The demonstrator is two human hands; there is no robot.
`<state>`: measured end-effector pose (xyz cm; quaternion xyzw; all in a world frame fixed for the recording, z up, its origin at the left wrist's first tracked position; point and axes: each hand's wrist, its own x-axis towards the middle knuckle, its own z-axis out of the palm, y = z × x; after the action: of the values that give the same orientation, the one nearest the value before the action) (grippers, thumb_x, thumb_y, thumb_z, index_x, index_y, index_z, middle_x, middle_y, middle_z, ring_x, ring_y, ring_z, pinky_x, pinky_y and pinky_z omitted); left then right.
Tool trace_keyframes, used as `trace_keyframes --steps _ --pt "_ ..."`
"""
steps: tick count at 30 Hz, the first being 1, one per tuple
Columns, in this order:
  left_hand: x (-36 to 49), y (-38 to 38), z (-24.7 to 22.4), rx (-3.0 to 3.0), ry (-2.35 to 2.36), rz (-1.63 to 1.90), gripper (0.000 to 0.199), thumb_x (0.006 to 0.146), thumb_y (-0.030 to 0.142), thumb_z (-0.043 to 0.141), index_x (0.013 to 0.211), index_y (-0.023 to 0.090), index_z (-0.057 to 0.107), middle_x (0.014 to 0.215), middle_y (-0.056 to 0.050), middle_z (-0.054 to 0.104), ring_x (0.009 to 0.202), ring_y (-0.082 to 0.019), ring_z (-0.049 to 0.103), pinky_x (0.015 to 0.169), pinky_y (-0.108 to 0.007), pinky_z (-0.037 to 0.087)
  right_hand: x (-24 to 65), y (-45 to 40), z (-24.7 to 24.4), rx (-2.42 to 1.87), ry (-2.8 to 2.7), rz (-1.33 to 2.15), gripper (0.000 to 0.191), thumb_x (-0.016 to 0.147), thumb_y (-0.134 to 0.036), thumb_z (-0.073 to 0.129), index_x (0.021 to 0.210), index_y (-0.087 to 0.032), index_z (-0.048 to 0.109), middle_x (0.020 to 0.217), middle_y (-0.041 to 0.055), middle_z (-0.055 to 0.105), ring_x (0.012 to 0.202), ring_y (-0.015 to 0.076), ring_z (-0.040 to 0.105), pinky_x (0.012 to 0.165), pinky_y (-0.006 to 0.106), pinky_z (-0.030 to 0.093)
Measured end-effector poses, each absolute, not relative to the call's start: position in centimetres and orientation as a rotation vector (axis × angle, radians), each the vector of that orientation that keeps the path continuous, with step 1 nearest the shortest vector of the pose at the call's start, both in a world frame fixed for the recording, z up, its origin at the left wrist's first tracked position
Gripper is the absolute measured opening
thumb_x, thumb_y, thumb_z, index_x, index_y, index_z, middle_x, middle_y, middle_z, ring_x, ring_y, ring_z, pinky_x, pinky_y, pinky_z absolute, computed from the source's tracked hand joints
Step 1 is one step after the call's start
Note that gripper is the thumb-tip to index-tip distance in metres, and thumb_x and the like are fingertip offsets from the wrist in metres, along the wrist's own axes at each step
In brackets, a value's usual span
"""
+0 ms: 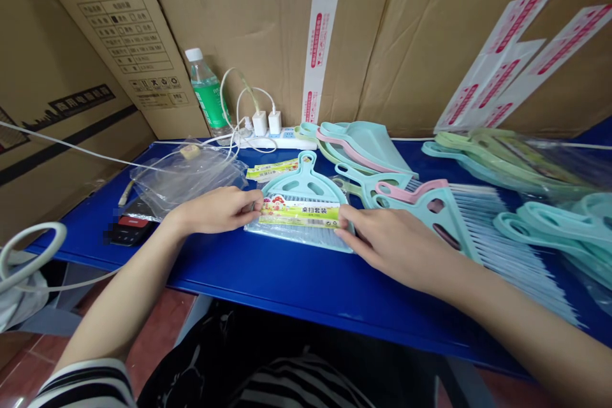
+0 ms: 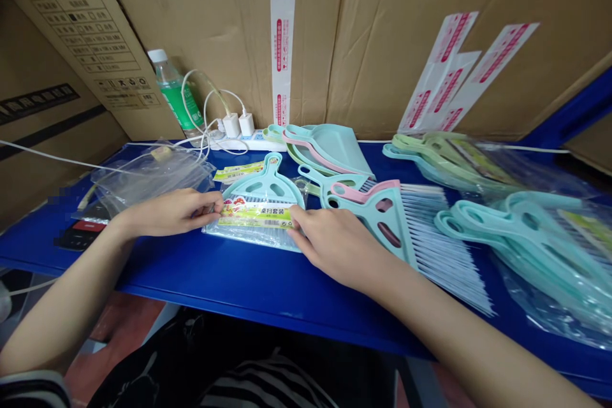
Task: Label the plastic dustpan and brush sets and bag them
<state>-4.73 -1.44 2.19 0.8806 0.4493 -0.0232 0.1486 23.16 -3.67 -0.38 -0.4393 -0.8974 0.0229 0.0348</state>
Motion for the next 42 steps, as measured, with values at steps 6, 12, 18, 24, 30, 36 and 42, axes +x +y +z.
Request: trace_keyframes --steps 6,12,18,24,30,36,42 --pt "-4.8 -1.4 2.1 2.573 1.25 -0.021 0.018 0.093 0.029 0.039 0.084 0.02 0.052 0.056 0.005 0.052 0.046 -0.01 0.045 0.051 -0.025 0.029 23.1 -3.7 -0.5 -1.317 -2.75 0.051 0.014 0.096 -0.022 0.041 0.084 -0.021 0.05 0.07 0.0028 0.07 0.06 0.021 0.065 0.051 0.029 0.03" --pt "-4.9 -1.3 2.0 2.72 1.246 -0.039 0.017 0.092 0.025 0.044 0.084 0.019 0.058 0.056 0.004 0.056 0.046 -0.011 0.048 0.051 -0.025 0.03 23.2 -3.7 -0.6 -1.309 -2.749 0.008 0.015 0.095 -0.021 0.043 0.084 -0.021 0.052 0.069 0.0018 0.069 0.058 0.0193 0.064 0.051 0.028 0.03" --pt "-3.6 -2.0 0.9 3.018 0.982 0.252 0.025 0.095 0.019 0.044 0.103 0.02 0.067 0.092 -0.004 0.073 0.078 -0.016 0.066 0.071 -0.026 0.046 22.5 -4.1 -1.5 -0.974 -2.612 -0.282 0.02 0.092 -0.012 0.044 0.082 -0.018 0.06 0.074 0.0043 0.068 0.069 0.0196 0.063 0.056 0.029 0.037" --pt "-2.1 -2.4 -0.3 3.01 0.787 0.084 0.041 0.094 0.015 0.042 0.131 0.022 0.056 0.111 -0.008 0.071 0.096 -0.019 0.067 0.077 -0.028 0.051 21.3 -4.4 -2.4 -0.769 -2.64 -0.179 0.02 0.091 -0.011 0.046 0.092 -0.017 0.065 0.084 0.0071 0.07 0.079 0.0214 0.062 0.072 0.033 0.046" --pt "-2.0 -2.4 0.1 2.948 0.895 0.071 0.044 0.093 0.012 0.042 0.132 0.024 0.057 0.106 -0.006 0.073 0.088 -0.017 0.069 0.072 -0.026 0.051 21.5 -4.0 -2.7 -0.828 -2.636 -0.189 0.021 0.091 -0.012 0.046 0.096 -0.015 0.066 0.084 0.0079 0.07 0.08 0.0227 0.062 0.07 0.034 0.044" --pt "-1.9 -2.5 0.4 2.949 1.008 -0.014 0.047 0.088 0.011 0.046 0.129 0.028 0.061 0.104 -0.004 0.075 0.08 -0.016 0.07 0.066 -0.024 0.05 21.4 -4.1 -2.8 -0.844 -2.653 -0.34 0.02 0.09 -0.011 0.05 0.094 -0.015 0.07 0.08 0.0077 0.069 0.08 0.0226 0.059 0.069 0.033 0.037" --pt "-2.3 -2.2 0.9 2.869 1.078 0.002 0.049 0.082 0.007 0.047 0.121 0.028 0.067 0.095 -0.001 0.078 0.072 -0.015 0.071 0.062 -0.023 0.048 21.7 -4.1 -2.1 -0.914 -2.663 -0.322 0.02 0.089 -0.012 0.053 0.088 -0.016 0.073 0.077 0.0068 0.07 0.08 0.0229 0.059 0.068 0.034 0.036"
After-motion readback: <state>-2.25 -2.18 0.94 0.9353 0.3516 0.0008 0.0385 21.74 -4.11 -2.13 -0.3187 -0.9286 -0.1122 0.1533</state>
